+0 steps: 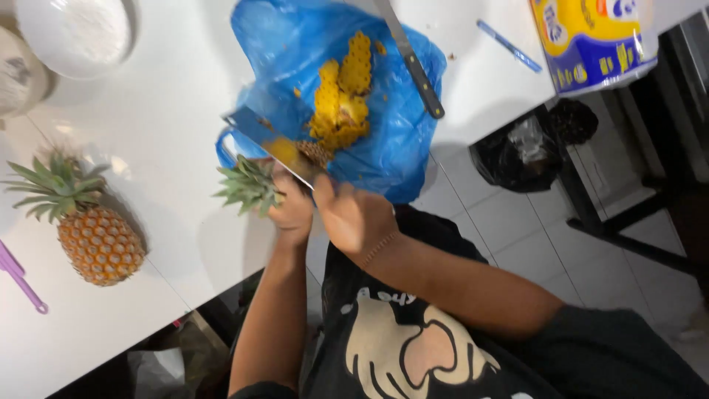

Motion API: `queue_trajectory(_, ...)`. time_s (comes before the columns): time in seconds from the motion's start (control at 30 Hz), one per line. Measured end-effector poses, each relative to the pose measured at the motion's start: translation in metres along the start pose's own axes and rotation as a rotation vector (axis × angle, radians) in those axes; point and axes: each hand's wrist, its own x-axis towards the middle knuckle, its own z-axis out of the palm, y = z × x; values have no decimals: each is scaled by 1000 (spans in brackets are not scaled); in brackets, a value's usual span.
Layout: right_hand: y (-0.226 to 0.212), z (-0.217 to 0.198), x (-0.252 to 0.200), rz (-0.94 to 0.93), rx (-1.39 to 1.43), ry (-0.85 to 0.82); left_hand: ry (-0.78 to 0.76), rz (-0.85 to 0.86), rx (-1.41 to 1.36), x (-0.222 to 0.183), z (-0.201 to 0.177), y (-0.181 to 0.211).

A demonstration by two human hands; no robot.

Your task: Peeling and cutting a pineapple on a kitchen counter using a knife and a cleaver, including removing the eyes in a spiral pattern.

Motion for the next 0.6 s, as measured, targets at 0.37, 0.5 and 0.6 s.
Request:
queue_trajectory(0.37, -10, 15, 4, -188, -354, 169, 177, -1051, -935, 20, -26, 39)
queue_trajectory(0.5, 13, 10, -35, -115, -283, -9, 182, -981, -895, -7, -5, 16)
queue_trajectory(0.6, 20, 11, -18, -115, -452, 48, 244, -902, -891, -5, 26, 5)
